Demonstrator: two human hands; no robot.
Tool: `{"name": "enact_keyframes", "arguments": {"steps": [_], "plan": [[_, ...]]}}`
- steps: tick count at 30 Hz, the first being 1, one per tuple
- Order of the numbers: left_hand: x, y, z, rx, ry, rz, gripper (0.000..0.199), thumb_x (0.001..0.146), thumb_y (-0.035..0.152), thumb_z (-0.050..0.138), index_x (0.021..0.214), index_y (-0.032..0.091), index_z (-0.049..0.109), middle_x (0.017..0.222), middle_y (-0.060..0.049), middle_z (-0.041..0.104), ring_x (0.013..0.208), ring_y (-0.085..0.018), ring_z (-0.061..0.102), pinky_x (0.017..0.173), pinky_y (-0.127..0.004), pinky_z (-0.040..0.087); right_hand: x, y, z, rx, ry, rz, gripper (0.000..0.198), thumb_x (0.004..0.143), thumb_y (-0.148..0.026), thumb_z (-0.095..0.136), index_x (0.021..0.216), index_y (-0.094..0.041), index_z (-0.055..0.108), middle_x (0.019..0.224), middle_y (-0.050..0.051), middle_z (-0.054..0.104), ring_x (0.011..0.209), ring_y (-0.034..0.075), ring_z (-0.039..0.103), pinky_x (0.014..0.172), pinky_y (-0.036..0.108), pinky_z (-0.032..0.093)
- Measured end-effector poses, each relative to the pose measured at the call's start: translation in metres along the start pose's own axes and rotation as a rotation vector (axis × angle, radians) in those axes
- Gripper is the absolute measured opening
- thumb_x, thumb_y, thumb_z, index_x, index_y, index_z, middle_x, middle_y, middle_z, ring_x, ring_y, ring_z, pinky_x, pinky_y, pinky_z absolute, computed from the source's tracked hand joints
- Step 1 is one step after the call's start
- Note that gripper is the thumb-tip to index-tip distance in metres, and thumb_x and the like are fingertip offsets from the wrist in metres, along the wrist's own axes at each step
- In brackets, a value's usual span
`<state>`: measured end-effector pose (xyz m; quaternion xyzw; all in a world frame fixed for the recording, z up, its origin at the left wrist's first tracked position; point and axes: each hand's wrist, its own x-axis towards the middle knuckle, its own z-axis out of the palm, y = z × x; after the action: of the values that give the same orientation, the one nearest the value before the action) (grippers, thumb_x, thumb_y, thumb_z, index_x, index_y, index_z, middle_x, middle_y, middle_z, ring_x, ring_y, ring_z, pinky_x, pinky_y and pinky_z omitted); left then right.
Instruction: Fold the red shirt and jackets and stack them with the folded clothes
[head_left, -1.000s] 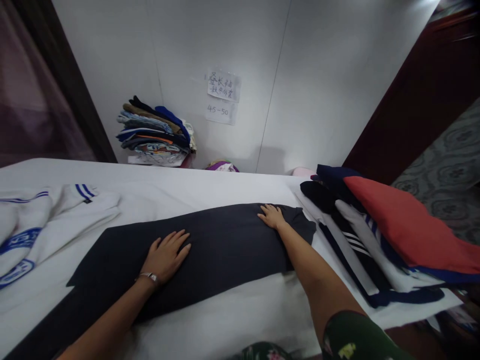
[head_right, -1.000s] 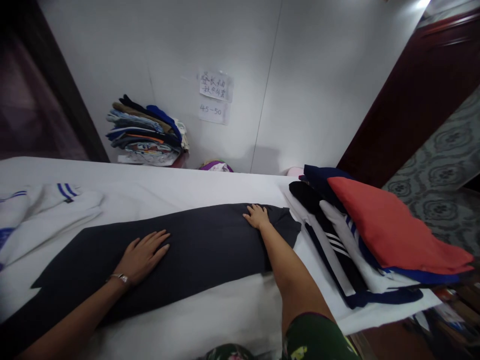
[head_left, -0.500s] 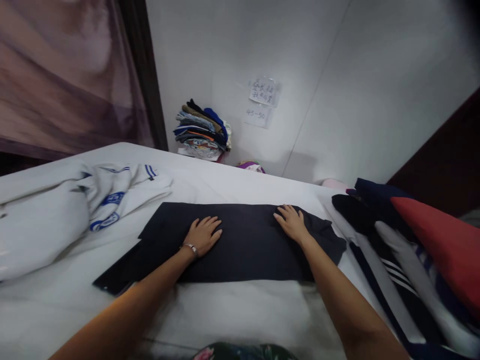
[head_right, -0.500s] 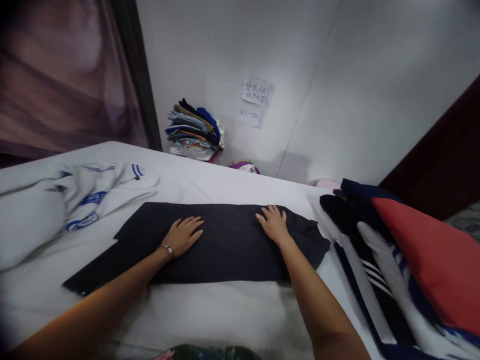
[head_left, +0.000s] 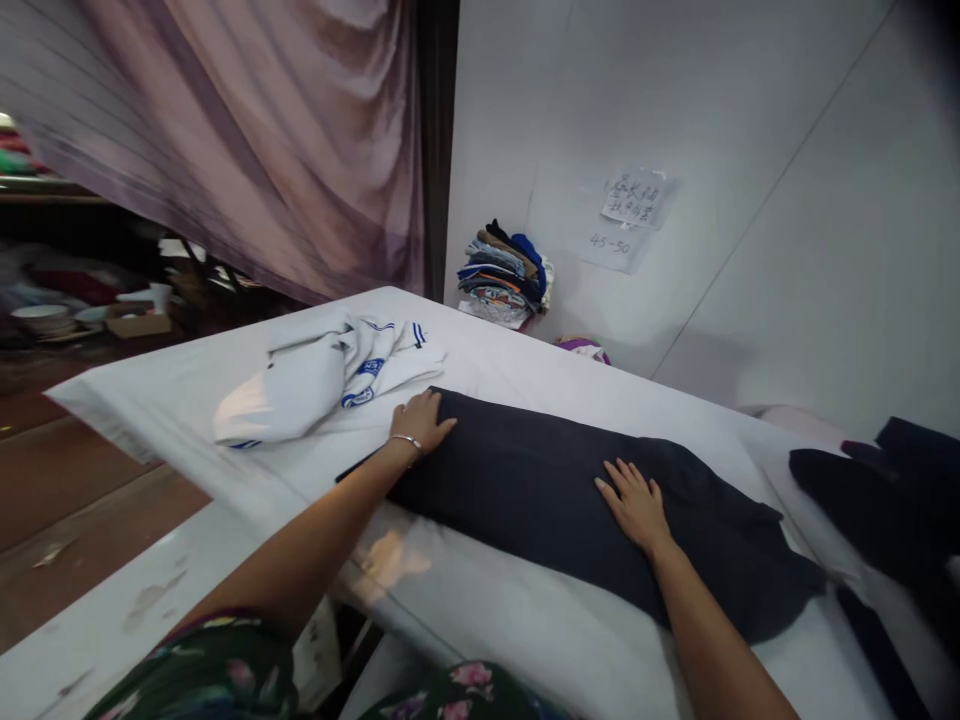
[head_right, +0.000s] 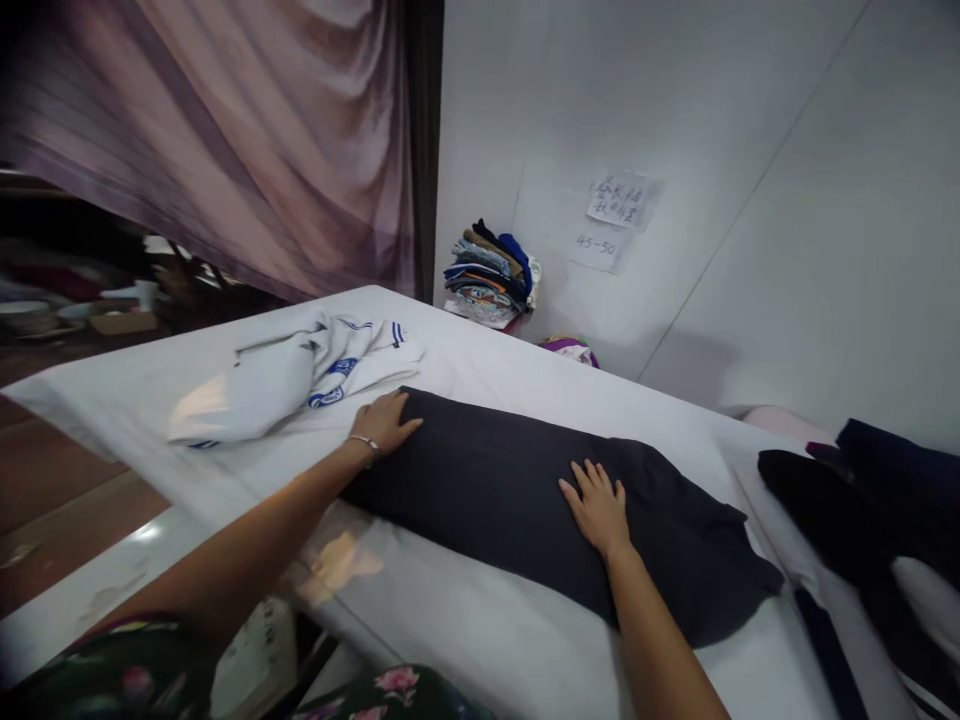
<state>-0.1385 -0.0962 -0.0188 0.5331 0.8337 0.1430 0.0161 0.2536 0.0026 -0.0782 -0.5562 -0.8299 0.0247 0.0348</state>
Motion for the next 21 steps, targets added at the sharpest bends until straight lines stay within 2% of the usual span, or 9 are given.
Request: {"name": "enact_keyframes", "arguments": {"steps": [3, 5, 9, 13, 18, 21], "plan": [[0.009, -0.031, -0.01, -0.104, -0.163, -0.256, 0.083, 0.074, 0.072, 0.042, 0.131, 0.012, 0.045, 0.133, -0.02, 0.053, 0.119, -0.035, 0.051, 0.094, -0.045, 0.042, 0.0, 0.0, 0.002, -0.02, 0.016, -0.013, 0.054, 0.093, -0.05, 0.028, 0.141, -0.029, 0.038, 0.151, 0.003, 0.032, 0.14, 0.023, 0.024, 0.11, 0.052, 0.019], [0.012, -0.042, -0.009, -0.177, -0.239, -0.302, 0.089, 0.068, 0.078, 0.044, 0.128, 0.012, 0.048, 0.127, -0.02, 0.057, 0.114, -0.034, 0.056, 0.09, -0.04, 0.045, 0.0, 0.001, 0.003, -0.022, 0.022, -0.014, 0.054, 0.093, -0.05, 0.028, 0.141, -0.029, 0.038, 0.15, 0.003, 0.032, 0.14, 0.024, 0.024, 0.11, 0.052, 0.019], [0.015, -0.043, -0.004, -0.318, -0.236, -0.268, 0.087, 0.059, 0.076, 0.058, 0.12, 0.015, 0.053, 0.119, -0.016, 0.064, 0.107, -0.03, 0.061, 0.086, -0.034, 0.048, 0.0, 0.001, 0.003, -0.023, 0.025, -0.006, 0.054, 0.092, -0.051, 0.029, 0.141, -0.029, 0.039, 0.15, 0.003, 0.032, 0.14, 0.023, 0.024, 0.111, 0.051, 0.019], [0.02, -0.041, -0.002, -0.41, -0.219, -0.261, 0.089, 0.051, 0.064, 0.073, 0.119, 0.011, 0.053, 0.117, -0.017, 0.065, 0.103, -0.03, 0.063, 0.084, -0.035, 0.049, -0.001, -0.001, 0.001, -0.014, 0.016, 0.005, 0.055, 0.092, -0.052, 0.029, 0.141, -0.029, 0.038, 0.15, 0.002, 0.032, 0.14, 0.023, 0.024, 0.111, 0.051, 0.019], [0.028, -0.039, -0.002, -0.455, -0.226, -0.179, 0.071, 0.049, 0.05, 0.08, 0.107, 0.015, 0.062, 0.104, -0.01, 0.071, 0.098, -0.027, 0.065, 0.083, -0.033, 0.051, -0.002, -0.001, 0.001, -0.017, 0.022, 0.002, 0.054, 0.093, -0.051, 0.027, 0.141, -0.028, 0.039, 0.15, 0.003, 0.033, 0.14, 0.023, 0.024, 0.111, 0.051, 0.019], [0.029, -0.036, -0.003, -0.442, -0.2, -0.158, 0.077, 0.048, 0.044, 0.082, 0.115, 0.014, 0.058, 0.108, -0.011, 0.069, 0.101, -0.028, 0.064, 0.086, -0.033, 0.049, -0.002, -0.001, 0.002, -0.018, 0.028, 0.007, 0.054, 0.092, -0.051, 0.028, 0.14, -0.029, 0.04, 0.15, 0.003, 0.033, 0.14, 0.023, 0.025, 0.111, 0.051, 0.019]]}}
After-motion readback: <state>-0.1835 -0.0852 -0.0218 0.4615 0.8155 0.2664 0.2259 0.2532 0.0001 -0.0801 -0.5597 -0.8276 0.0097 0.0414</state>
